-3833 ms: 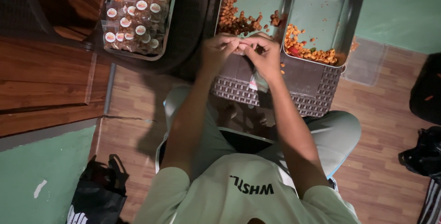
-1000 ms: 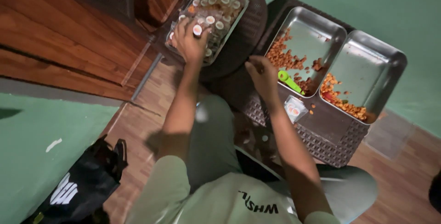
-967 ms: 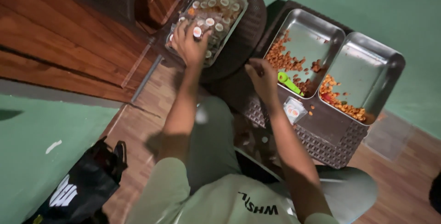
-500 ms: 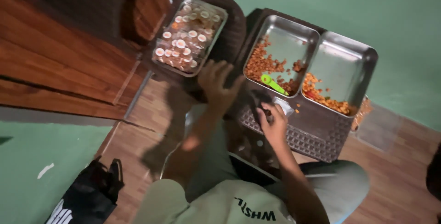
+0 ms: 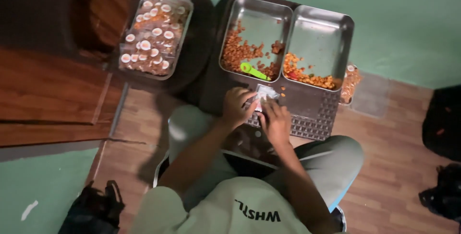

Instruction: Scooping small snacks from a tray into plastic bags using a measuring spoon for packaging.

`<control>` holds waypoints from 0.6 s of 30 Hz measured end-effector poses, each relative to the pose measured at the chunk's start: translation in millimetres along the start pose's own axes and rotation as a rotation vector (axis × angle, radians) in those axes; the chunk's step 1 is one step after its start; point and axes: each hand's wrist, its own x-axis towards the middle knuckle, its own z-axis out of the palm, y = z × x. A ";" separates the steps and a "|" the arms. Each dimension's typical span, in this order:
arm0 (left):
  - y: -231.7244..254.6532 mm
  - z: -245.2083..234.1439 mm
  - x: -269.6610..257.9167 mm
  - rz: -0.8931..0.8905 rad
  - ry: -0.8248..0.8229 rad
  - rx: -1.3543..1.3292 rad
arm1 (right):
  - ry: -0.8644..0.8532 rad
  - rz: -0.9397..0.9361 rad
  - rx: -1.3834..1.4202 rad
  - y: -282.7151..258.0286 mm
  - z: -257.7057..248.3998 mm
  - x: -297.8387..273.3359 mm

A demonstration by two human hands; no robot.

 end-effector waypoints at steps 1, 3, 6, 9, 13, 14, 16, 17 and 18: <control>3.1 -2.2 3.2 0.001 -0.005 -0.007 | 0.000 0.007 -0.006 5.9 6.3 -5.2; 9.1 -7.2 8.4 0.039 -0.044 -0.029 | -0.081 -0.007 -0.043 17.1 19.2 -16.6; 11.0 -4.2 7.3 0.067 -0.021 -0.008 | -0.130 -0.015 -0.047 36.7 42.1 -39.2; 10.4 -2.1 7.8 0.067 -0.012 -0.040 | -0.142 -0.020 -0.066 37.3 41.1 -40.3; 20.2 -10.1 15.0 0.072 -0.005 -0.038 | -0.100 -0.019 -0.116 46.3 51.9 -48.8; 22.7 -10.5 15.8 0.073 0.000 -0.021 | -0.049 -0.003 -0.096 44.0 48.3 -45.1; 28.4 -13.4 18.0 0.071 0.004 -0.005 | -0.001 0.013 -0.076 41.0 42.3 -39.6; 31.6 -15.4 20.0 0.040 0.004 -0.034 | 0.052 0.018 -0.068 40.9 40.2 -37.5; 34.9 -17.6 22.0 0.010 0.005 -0.064 | 0.104 0.023 -0.061 40.7 38.0 -35.4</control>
